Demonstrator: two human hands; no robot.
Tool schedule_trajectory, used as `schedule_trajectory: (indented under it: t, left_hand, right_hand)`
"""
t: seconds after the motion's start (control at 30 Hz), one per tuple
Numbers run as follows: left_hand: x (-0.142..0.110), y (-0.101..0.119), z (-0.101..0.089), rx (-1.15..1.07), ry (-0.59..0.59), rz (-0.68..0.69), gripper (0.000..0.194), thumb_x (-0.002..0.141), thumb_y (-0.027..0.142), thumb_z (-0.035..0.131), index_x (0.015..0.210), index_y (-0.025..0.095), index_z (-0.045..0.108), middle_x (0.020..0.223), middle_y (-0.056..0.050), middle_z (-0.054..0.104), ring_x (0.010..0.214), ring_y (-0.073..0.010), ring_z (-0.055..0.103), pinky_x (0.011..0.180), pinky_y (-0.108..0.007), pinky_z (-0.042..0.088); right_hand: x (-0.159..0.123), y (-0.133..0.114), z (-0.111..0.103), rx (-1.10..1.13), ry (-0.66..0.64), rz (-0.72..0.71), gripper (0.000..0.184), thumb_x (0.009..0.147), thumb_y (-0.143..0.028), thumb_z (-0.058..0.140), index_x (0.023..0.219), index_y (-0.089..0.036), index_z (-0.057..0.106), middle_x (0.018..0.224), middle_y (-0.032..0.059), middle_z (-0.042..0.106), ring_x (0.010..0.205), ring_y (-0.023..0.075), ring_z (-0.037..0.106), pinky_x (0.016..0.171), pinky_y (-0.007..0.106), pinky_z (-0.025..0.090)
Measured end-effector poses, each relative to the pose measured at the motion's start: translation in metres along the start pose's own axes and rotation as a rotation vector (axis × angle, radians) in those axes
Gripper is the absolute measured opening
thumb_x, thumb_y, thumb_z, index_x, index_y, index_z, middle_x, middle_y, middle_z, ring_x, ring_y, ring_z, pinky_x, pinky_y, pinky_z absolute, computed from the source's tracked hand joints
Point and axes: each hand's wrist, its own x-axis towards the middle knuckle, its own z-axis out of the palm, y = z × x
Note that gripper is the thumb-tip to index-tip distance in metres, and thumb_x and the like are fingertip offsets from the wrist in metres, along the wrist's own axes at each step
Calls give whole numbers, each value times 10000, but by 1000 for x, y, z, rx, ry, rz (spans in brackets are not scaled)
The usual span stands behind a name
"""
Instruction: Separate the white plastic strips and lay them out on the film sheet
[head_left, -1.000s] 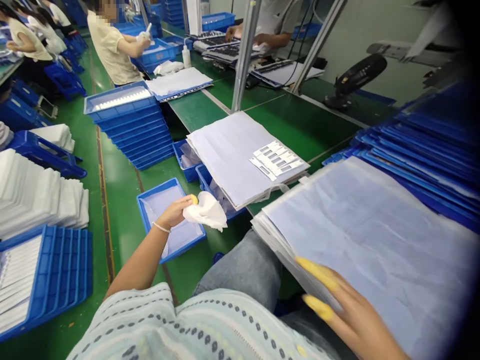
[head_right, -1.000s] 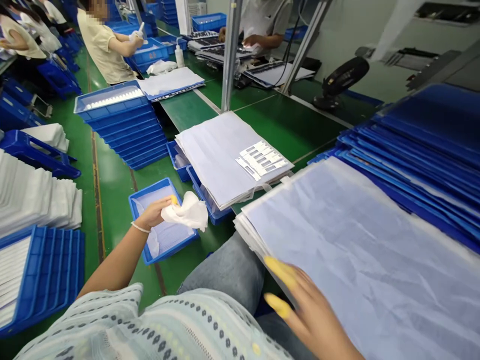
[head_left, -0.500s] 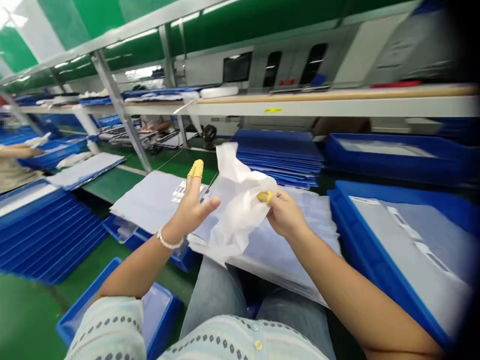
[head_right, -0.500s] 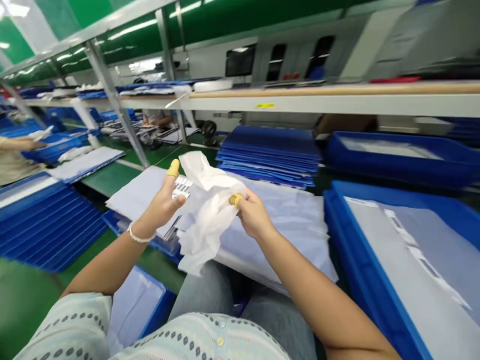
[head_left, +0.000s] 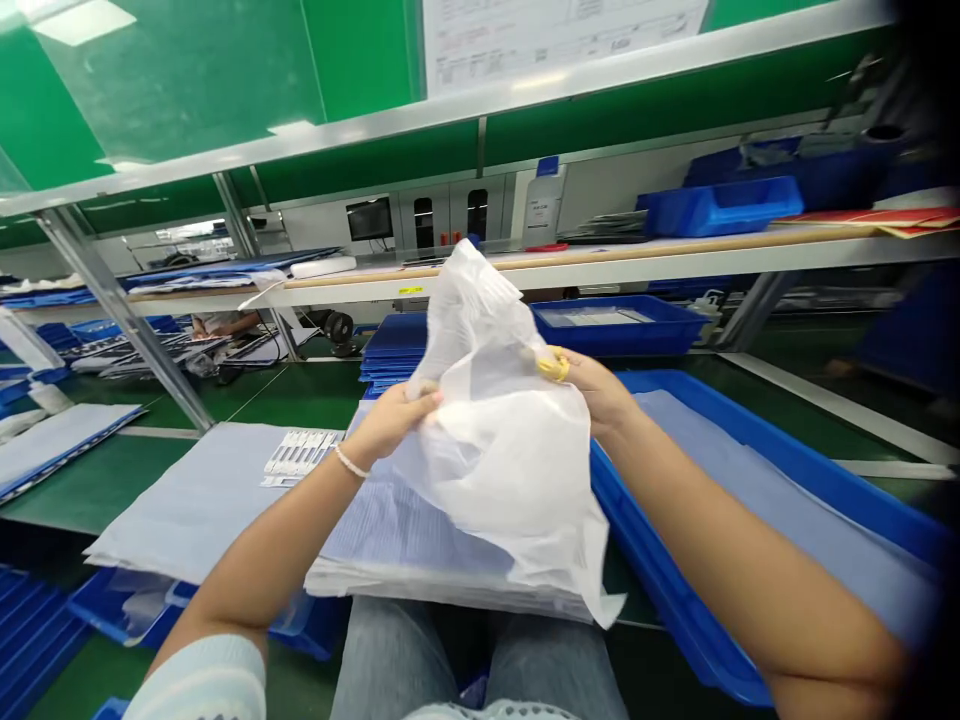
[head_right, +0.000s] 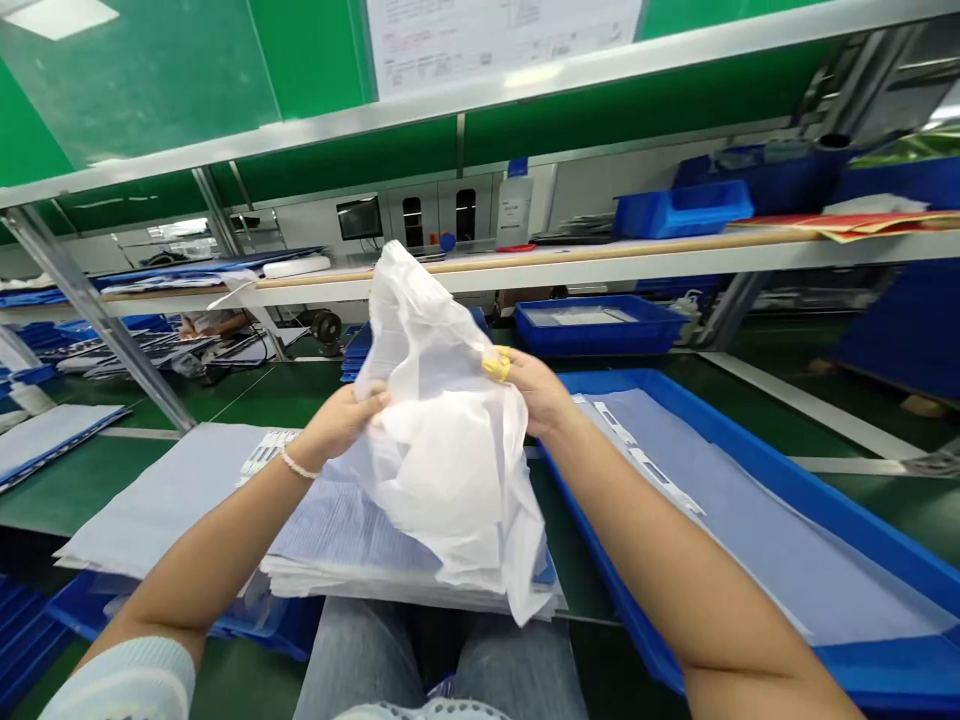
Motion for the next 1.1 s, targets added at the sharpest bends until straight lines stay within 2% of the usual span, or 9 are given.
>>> schedule_trajectory:
  t: [0.2, 0.33, 0.43, 0.5, 0.6, 0.7, 0.87, 0.97, 1.1]
  left_hand:
    - [4, 13, -44, -41, 249, -83, 416, 645, 449, 756, 926, 152, 682, 811, -43, 706, 730, -195, 650, 665, -295, 522]
    - [12, 8, -62, -46, 402, -111, 440, 621, 475, 724, 908, 147, 665, 786, -44, 698, 711, -199, 651, 639, -295, 525]
    - [15, 0, -81, 6, 490, -127, 425, 588, 476, 710, 844, 141, 653, 717, -43, 678, 665, -207, 643, 596, -298, 514]
    - [15, -4, -99, 74, 547, -131, 410, 563, 471, 707, 802, 143, 645, 690, -41, 668, 654, -209, 639, 582, -294, 510]
    - [10, -1, -132, 214, 561, -160, 375, 524, 439, 721, 734, 137, 647, 653, -63, 655, 638, -243, 636, 566, -332, 514]
    - [2, 13, -150, 372, 578, -128, 327, 507, 331, 740, 759, 136, 661, 712, -98, 666, 739, -312, 654, 670, -421, 538]
    - [-16, 45, -93, 608, 690, 259, 652, 654, 331, 697, 1277, 246, 520, 1361, -84, 495, 1328, -293, 393, 1135, -414, 270]
    - [-15, 47, -33, 1098, 365, 697, 950, 631, 490, 754, 1437, 205, 339, 1503, -134, 325, 1411, -363, 228, 1176, -486, 127]
    - [11, 41, -23, 1473, 372, 429, 765, 750, 237, 641, 1446, 191, 327, 1451, -177, 401, 1261, -374, 461, 1044, -514, 357]
  right_hand:
    - [32, 5, -96, 42, 385, -119, 348, 671, -406, 718, 952, -269, 563, 794, -11, 636, 707, 156, 626, 692, 316, 543]
    - [4, 37, -78, -30, -28, 66, 551, 708, -685, 602, 1043, -247, 596, 978, 76, 671, 912, 272, 648, 740, 431, 540]
    - [-14, 54, -53, -222, -398, 279, 457, 570, -527, 799, 862, -194, 685, 828, 55, 693, 819, 264, 657, 709, 368, 538]
    - [-10, 52, -53, -318, -347, 341, 377, 522, -447, 842, 736, -176, 692, 681, 26, 664, 637, 203, 626, 567, 299, 515]
    - [18, 27, -73, -349, -4, 286, 432, 418, -441, 887, 689, -175, 682, 601, 8, 630, 492, 135, 539, 422, 240, 435]
    - [47, -11, -86, -455, 10, 251, 469, 383, -471, 904, 672, -176, 681, 625, 35, 645, 515, 154, 558, 423, 253, 445]
    - [61, -66, -34, -793, -140, 8, 348, 546, -476, 867, 652, -185, 709, 621, 48, 649, 502, 148, 536, 396, 235, 361]
    - [58, -86, 9, -852, -233, -71, 333, 599, -472, 846, 655, -176, 707, 611, 36, 642, 499, 142, 539, 415, 235, 354]
    - [54, -112, 23, -1066, -292, -142, 337, 770, -493, 701, 794, -157, 723, 736, 28, 678, 639, 145, 605, 550, 252, 419]
